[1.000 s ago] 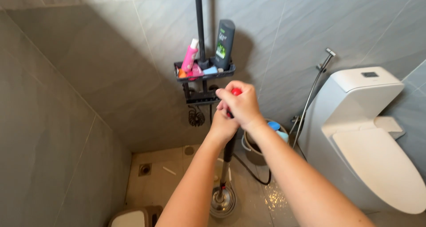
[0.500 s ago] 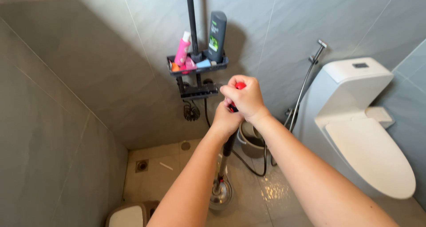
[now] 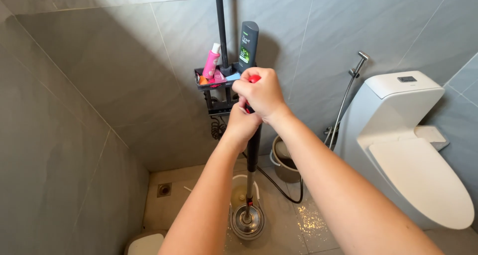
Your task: Mopping the floor in a bathroom and hallway area using a spin mop and bucket.
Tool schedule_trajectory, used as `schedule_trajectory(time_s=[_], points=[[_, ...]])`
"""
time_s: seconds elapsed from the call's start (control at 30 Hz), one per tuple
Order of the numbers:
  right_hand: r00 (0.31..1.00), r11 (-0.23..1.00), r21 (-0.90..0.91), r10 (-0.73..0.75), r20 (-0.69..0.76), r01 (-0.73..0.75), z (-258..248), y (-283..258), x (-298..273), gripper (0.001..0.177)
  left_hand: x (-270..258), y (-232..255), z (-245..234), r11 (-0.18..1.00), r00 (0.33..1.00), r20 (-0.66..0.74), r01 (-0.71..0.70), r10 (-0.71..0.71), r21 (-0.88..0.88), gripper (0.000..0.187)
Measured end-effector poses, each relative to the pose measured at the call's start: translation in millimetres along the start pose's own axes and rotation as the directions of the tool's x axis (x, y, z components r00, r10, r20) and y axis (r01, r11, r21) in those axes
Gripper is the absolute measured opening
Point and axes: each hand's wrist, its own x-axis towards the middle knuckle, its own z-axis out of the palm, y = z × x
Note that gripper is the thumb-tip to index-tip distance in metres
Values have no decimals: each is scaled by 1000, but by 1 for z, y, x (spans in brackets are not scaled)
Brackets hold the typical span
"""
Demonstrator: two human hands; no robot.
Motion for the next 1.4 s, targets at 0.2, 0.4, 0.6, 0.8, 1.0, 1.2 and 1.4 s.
schedule_trajectory(time_s=[0.2, 0.4, 0.6, 0.8, 1.0, 1.2, 1.4], points=[[999, 982, -185, -19, 32, 25, 11, 7, 0, 21, 0, -13, -10, 999, 997, -65, -37, 39, 33, 41], [995, 997, -33, 77, 68, -75, 14, 0, -4, 21, -11, -3, -10, 999, 998, -52, -42, 42, -11, 42], [996, 998, -16, 54, 75, -53, 14, 2, -15, 21, -16, -14, -15, 999, 999, -30, -36, 37, 4, 32], [997, 999, 1, 48, 54, -48, 11, 3, -27, 26, -18, -33, -11, 988, 994, -6, -113, 113, -106, 38], [999, 999, -29, 34, -31, -35, -4, -14, -30, 21, -60, -82, -4, 977, 997, -69, -11, 26, 212, 49], [978, 985, -150, -111, -178, 85, 1, -48, 15, 20, -1, -65, 13, 987, 988, -45, -147, 150, 58, 43], [905, 967, -252, -141, -400, 39, 23, -74, 7, 34, 5, -36, 15, 993, 992, -58, -106, 109, 60, 24]])
